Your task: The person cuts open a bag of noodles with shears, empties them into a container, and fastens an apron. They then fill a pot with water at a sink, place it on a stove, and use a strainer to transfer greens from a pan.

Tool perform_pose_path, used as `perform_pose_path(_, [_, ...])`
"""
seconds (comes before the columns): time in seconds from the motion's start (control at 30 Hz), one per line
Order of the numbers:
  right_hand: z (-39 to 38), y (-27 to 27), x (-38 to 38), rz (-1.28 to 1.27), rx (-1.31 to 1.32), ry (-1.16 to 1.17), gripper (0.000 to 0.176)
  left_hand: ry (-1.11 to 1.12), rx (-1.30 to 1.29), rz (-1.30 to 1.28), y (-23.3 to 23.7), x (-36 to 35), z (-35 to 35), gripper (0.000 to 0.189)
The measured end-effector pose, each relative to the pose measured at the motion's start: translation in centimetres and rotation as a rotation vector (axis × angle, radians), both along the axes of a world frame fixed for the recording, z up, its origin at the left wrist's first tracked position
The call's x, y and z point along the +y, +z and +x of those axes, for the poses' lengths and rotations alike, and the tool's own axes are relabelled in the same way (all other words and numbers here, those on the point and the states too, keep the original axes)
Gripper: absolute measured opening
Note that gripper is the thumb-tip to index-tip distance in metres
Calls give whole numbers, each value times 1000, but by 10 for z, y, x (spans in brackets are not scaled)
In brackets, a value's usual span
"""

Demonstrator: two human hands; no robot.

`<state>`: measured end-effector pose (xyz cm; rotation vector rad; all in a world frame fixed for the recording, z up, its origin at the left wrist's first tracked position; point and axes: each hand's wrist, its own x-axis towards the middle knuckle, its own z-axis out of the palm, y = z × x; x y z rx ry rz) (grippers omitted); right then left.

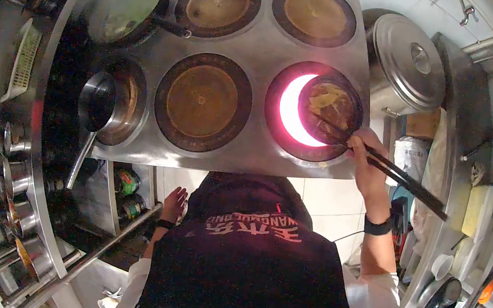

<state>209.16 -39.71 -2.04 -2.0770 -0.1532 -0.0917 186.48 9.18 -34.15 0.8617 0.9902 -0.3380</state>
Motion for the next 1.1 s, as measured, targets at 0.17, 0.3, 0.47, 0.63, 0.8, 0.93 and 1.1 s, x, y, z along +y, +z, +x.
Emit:
perform_pose_path(0.17, [-9,8,-23,226,-28,-235,21,-12,57,102,24,-6,18,38])
perform_pose_path(0.3, [-16,13,-43,311,101,-316,26,-65,26,92,38,-13,27,41])
perform_pose_path(0.47, [-13,-60,-42,499,42,-475,30,-316,-172,226,39,-13,23,42])
perform_pose_path(0.63, [-14,-88,-42,932,56,-657,29,-252,18,226,33,-8,33,41])
perform_pose_path(0.8, [-24,-97,-56,1130,118,-637,26,-255,5,229,37,-12,32,40])
perform_pose_path(0.93, [-29,-88,-66,1143,134,-600,28,-147,35,146,40,-14,28,40])
perform_pose_path(1.1, [-22,-48,-64,971,53,-591,29,-409,-163,329,25,-7,10,40])
